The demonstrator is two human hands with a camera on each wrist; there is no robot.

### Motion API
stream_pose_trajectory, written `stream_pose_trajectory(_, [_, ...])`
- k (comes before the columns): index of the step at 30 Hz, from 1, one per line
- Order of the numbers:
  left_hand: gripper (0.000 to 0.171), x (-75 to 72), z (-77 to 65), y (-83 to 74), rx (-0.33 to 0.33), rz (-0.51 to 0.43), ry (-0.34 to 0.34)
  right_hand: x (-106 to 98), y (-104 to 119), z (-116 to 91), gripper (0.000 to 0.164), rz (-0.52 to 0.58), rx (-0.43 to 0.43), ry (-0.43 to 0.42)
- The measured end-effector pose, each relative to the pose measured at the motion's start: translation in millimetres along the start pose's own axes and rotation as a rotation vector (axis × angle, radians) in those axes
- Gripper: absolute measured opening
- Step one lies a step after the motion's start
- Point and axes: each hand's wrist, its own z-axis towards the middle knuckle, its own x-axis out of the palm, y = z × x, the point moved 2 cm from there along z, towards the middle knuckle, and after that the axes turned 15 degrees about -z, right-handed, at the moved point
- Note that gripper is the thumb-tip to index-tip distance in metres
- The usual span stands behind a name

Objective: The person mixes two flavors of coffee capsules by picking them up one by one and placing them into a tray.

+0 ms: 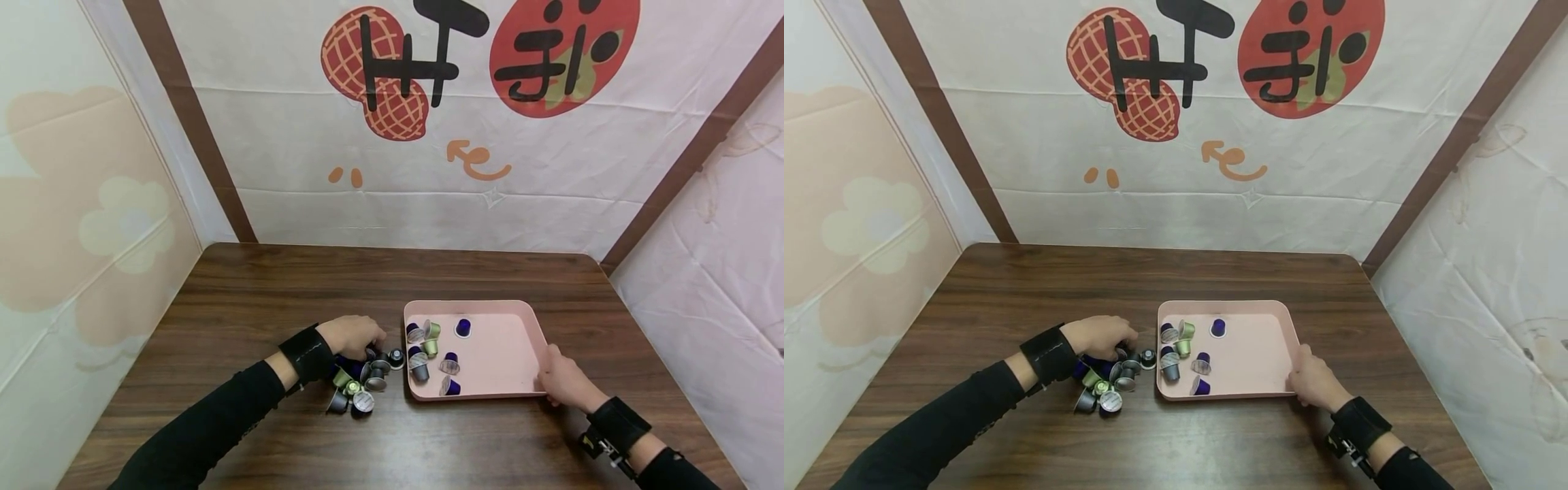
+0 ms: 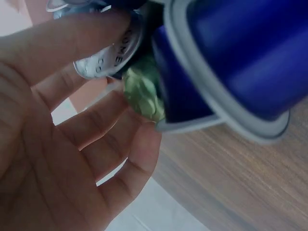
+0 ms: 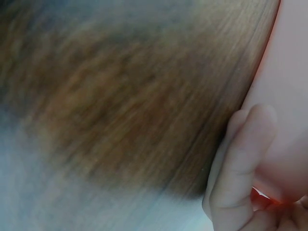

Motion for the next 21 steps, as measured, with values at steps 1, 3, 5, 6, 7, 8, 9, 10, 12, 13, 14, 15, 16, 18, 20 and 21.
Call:
stream_pose_trajectory(1, [0.021,0.2,0.5,0.0,-0.002,0.006,0.001,-0.1,-0.2,0.1,0.040,-0.002,0.001,-0.001])
stream_pose_trajectory(3, [0.020,0.2,1.4,0.2,-0.004,0.004,0.004,-0.3,-0.2,0.3,0.038,-0.004,0.004,-0.001])
stream_pose_trajectory(5, [0.020,-1.0,1.7,0.2,0.000,0.000,-0.001,-0.6,0.1,0.0,0.036,-0.006,0.003,-0.004])
stream_pose_trajectory(6, [0.019,-2.1,1.7,0.1,0.005,-0.003,-0.009,-0.9,0.3,-0.1,0.035,-0.007,0.002,-0.005])
stream_pose_trajectory(7, [0.019,-3.3,1.1,0.1,0.006,-0.005,-0.016,-0.8,0.6,-0.2,0.034,-0.007,0.003,-0.007])
stream_pose_trajectory(8, [0.019,-4.8,0.6,0.0,0.006,-0.010,-0.025,-0.8,0.9,-0.4,0.034,-0.006,0.002,-0.009])
stream_pose_trajectory(9, [0.018,-6.5,-0.1,-0.1,0.005,-0.016,-0.033,-0.8,1.3,-0.6,0.034,-0.006,0.002,-0.011])
stream_pose_trajectory(10, [0.018,-8.5,-0.7,-0.3,0.005,-0.022,-0.042,-1.0,1.6,-0.8,0.034,-0.007,0.001,-0.012])
stream_pose_trajectory(12, [0.018,-12.7,-2.3,-0.8,0.007,-0.032,-0.055,-1.3,2.1,-1.2,0.034,-0.009,0.003,-0.012])
stream_pose_trajectory(13, [0.020,-14.8,-3.2,-1.0,0.005,-0.035,-0.058,-1.4,2.3,-1.3,0.033,-0.012,0.002,-0.014])
stream_pose_trajectory(14, [0.021,-17.0,-4.0,-1.4,0.007,-0.040,-0.061,-1.6,2.5,-1.4,0.033,-0.013,0.001,-0.014])
stream_pose_trajectory(15, [0.022,-19.1,-4.7,-1.6,0.010,-0.044,-0.066,-1.6,2.5,-1.3,0.032,-0.015,0.001,-0.015])
stream_pose_trajectory(16, [0.023,-21.2,-5.3,-2.0,0.016,-0.046,-0.070,-1.5,2.4,-1.2,0.032,-0.017,-0.001,-0.014])
stream_pose_trajectory(18, [0.025,-24.8,-6.2,-3.0,0.025,-0.049,-0.077,-1.3,2.2,-0.9,0.032,-0.019,-0.001,-0.015])
stream_pose_trajectory(20, [0.027,-27.9,-6.8,-4.7,0.034,-0.063,-0.084,-1.1,1.9,-0.6,0.032,-0.020,-0.002,-0.014])
stream_pose_trajectory(21, [0.027,-29.0,-6.7,-5.6,0.039,-0.069,-0.087,-1.0,1.7,-0.5,0.033,-0.019,-0.002,-0.013])
